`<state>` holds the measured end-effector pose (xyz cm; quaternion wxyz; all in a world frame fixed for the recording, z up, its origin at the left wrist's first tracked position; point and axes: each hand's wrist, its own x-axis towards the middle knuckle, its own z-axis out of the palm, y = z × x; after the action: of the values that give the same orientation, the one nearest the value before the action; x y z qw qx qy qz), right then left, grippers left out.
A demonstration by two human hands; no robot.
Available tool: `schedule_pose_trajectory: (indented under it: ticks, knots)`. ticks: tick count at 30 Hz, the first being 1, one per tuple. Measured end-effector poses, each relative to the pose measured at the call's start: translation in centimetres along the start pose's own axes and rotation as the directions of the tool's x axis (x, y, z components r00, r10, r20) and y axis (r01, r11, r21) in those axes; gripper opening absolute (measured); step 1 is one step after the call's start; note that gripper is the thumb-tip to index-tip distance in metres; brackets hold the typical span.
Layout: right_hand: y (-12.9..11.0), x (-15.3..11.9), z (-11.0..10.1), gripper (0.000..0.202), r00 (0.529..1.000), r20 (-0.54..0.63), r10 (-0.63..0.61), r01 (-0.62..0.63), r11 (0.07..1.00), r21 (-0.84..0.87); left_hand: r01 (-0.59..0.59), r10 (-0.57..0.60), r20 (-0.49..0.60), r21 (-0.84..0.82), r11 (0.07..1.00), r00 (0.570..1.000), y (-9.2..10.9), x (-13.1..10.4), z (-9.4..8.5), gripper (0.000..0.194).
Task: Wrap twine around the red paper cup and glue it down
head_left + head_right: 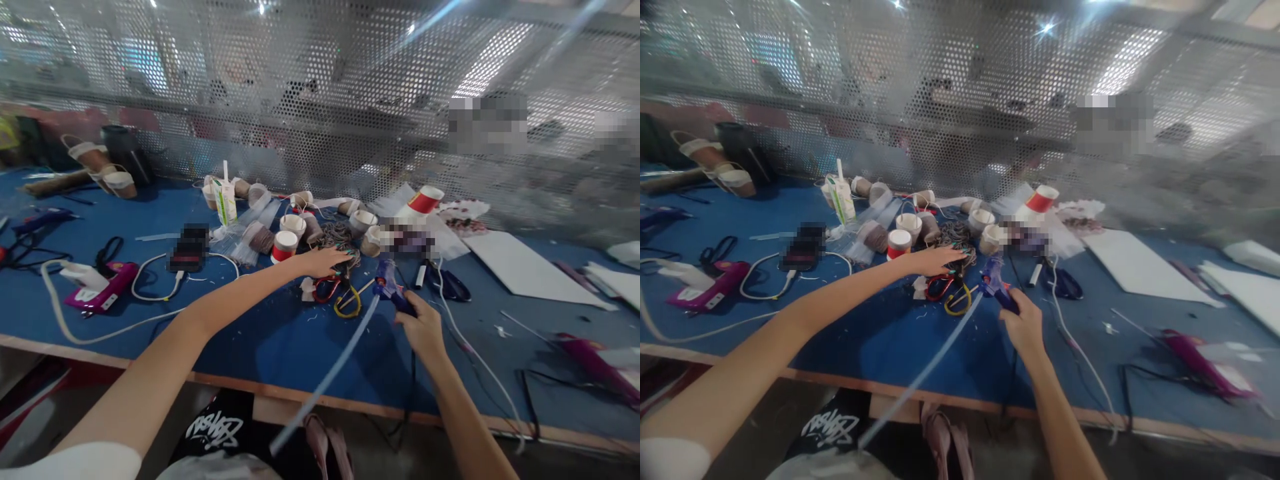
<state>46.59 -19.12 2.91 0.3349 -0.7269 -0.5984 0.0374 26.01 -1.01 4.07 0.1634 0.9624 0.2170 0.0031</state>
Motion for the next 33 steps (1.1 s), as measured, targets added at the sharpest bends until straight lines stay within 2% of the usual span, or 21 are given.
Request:
schedule_pose_trajectory:
  ticks: [6, 11, 14, 16, 17, 18, 19, 21, 23, 25, 27, 29, 33]
  knots:
    - [1.6, -1.0, -0.8, 0.023, 0.991, -0.05, 0.121, -0.129, 0.973, -0.19, 0.166, -0.159, -0.084, 0.079, 0.983, 0.984, -1.0, 0.3, 0.9, 0.058]
    - [2.9, -1.1, -0.8, 0.017, 0.979, -0.067, 0.191, -0.202, 0.916, -0.346, 0.283, -0.254, -0.208, 0.126, 0.951, 0.944, 0.0, 1.4, 1.1, 0.055]
    - [2.5, -1.5, -1.1, 0.025, 0.968, -0.123, 0.221, -0.252, 0.869, -0.425, 0.332, -0.283, -0.28, 0.147, 0.932, 0.917, 0.7, 1.8, 0.8, 0.05]
    - [1.2, -1.6, -1.4, 0.035, 0.961, -0.177, 0.21, -0.27, 0.84, -0.471, 0.344, -0.277, -0.329, 0.166, 0.924, 0.903, 0.9, 2.1, 0.5, 0.049]
    - [0.3, -1.5, -1.4, 0.038, 0.968, -0.186, 0.171, -0.242, 0.837, -0.491, 0.344, -0.268, -0.352, 0.177, 0.922, 0.897, 0.9, 2.2, 0.3, 0.052]
    - [-0.7, -1.2, -1.2, 0.039, 0.982, -0.168, 0.08, -0.157, 0.843, -0.514, 0.344, -0.257, -0.371, 0.188, 0.92, 0.892, 0.9, 2.5, 0.0, 0.056]
    - [-1.8, -0.9, -1.0, 0.037, 0.994, -0.1, -0.055, -0.006, 0.851, -0.524, 0.343, -0.25, -0.384, 0.197, 0.918, 0.889, 0.7, 2.7, -0.2, 0.06]
    - [-3.9, -0.1, 0.2, 0.036, 0.949, 0.091, -0.301, 0.31, 0.85, -0.425, 0.352, -0.254, -0.389, 0.205, 0.913, 0.886, 0.3, 3.5, -0.5, 0.063]
    - [-5.6, 0.5, 1.9, 0.041, 0.878, 0.295, -0.378, 0.463, 0.829, -0.314, 0.386, -0.29, -0.39, 0.196, 0.901, 0.874, -0.2, 4.4, -0.7, 0.055]
    - [-6.5, 0.6, 3.6, 0.043, 0.859, 0.347, -0.378, 0.485, 0.817, -0.311, 0.442, -0.342, -0.412, 0.174, 0.88, 0.845, -0.6, 5.2, -1.1, 0.044]
    - [-6.8, 0.4, 4.8, 0.044, 0.868, 0.349, -0.354, 0.47, 0.813, -0.345, 0.494, -0.386, -0.453, 0.146, 0.857, 0.803, -0.9, 5.8, -1.8, 0.04]
    - [-6.8, 0.1, 5.3, 0.044, 0.879, 0.341, -0.333, 0.452, 0.809, -0.375, 0.519, -0.397, -0.504, 0.124, 0.846, 0.767, -1.0, 6.0, -2.9, 0.043]
    - [-6.8, -0.2, 5.4, 0.042, 0.887, 0.338, -0.316, 0.439, 0.804, -0.401, 0.5, -0.346, -0.6, 0.105, 0.86, 0.721, -1.0, 6.0, -5.9, 0.048]
